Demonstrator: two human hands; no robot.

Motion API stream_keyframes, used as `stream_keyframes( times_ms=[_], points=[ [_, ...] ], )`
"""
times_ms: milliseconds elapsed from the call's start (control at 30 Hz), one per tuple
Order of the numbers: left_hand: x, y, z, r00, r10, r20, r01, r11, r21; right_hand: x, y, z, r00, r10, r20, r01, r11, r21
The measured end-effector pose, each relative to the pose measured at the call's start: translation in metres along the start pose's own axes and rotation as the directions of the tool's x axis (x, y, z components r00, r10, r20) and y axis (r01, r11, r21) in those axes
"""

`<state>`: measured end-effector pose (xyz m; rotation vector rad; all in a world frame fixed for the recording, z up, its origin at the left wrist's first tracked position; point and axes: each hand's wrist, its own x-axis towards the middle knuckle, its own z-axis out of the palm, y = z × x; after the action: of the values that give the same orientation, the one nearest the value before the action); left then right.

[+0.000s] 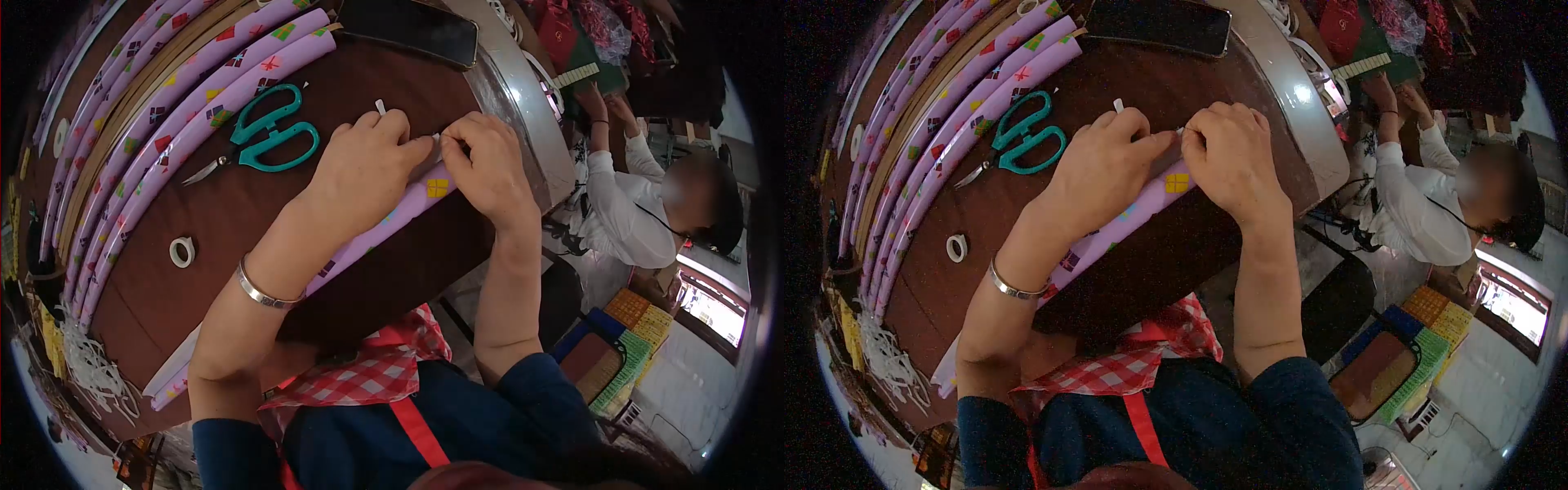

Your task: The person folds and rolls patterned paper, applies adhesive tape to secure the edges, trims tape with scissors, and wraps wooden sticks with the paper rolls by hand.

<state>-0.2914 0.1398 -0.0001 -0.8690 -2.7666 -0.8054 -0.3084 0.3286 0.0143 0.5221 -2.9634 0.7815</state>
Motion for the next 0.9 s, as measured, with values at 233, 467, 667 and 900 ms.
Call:
stream_keyframes(
  times_ms=[233,467,667,900],
  points=[
    [-0.0003,0.0026,0.0000,0.999,0.036,0.021,-0.038,0.990,0.133,0.0011,-0.0004,0.0000,1.000,-0.007,0.008,0.007,0.999,-0.032],
    [0.0007,0.0047,-0.0022,0.998,0.026,0.064,-0.037,0.985,0.170,-0.0023,0.0027,0.0015,0.993,-0.087,-0.078,0.092,0.994,0.062],
    [0.0001,0.0030,-0.0012,0.998,0.045,0.036,-0.051,0.985,0.164,-0.0043,0.0016,0.0036,0.990,-0.091,-0.112,0.101,0.992,0.082],
    [-0.0002,0.0040,-0.0018,0.999,0.043,0.033,-0.048,0.986,0.159,-0.0079,-0.0021,0.0015,0.991,-0.020,-0.130,0.030,0.996,0.081]
  ],
)
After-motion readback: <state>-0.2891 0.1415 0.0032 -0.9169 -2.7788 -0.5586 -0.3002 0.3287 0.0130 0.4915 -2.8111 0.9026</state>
